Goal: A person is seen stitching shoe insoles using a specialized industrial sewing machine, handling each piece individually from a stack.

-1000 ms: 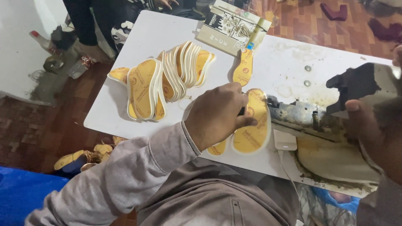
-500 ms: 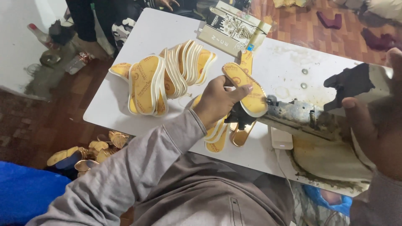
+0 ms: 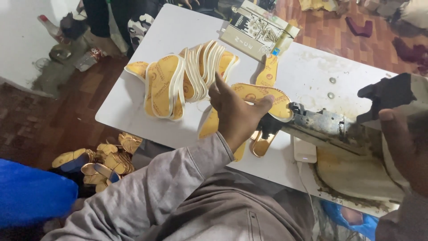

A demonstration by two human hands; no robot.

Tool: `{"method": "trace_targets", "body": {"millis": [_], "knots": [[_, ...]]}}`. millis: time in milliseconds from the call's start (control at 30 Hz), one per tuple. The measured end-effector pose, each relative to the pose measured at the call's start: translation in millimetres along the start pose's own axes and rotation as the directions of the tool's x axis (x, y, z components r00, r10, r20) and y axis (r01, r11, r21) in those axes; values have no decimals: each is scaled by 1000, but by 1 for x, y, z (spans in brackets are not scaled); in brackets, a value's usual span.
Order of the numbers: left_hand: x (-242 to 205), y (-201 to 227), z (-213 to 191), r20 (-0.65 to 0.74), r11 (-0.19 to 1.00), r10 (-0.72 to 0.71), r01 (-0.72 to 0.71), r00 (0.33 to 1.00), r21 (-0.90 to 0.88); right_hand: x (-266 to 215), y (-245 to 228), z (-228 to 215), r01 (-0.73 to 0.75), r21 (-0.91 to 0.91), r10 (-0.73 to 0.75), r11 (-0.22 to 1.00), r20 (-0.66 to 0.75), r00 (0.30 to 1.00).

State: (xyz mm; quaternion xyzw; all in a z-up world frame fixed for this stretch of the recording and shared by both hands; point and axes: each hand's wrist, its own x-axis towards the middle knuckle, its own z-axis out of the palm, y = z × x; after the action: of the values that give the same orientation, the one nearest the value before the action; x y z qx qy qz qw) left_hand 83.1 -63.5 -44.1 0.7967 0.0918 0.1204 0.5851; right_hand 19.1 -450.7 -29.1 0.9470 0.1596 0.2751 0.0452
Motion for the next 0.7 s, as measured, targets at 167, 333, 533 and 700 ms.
{"method": "trace_targets", "body": {"millis": [167,333,533,700], "knots": [[51,10,-5,331,750,586,-649,740,124,56,-67,-56,-224,320,180,921,161,970],[75,51,-7,773,800,234,-568,589,191,91,-101,-84,-1,386,-31,923,77,997],[60,32,-9,639,732,430,-660,638,166,99,-107,-86,44,636,-71,771,17,997],[21,23,-14,446,729,508,-644,737,233,63,-79,-58,-190,328,153,925,136,979]]}}
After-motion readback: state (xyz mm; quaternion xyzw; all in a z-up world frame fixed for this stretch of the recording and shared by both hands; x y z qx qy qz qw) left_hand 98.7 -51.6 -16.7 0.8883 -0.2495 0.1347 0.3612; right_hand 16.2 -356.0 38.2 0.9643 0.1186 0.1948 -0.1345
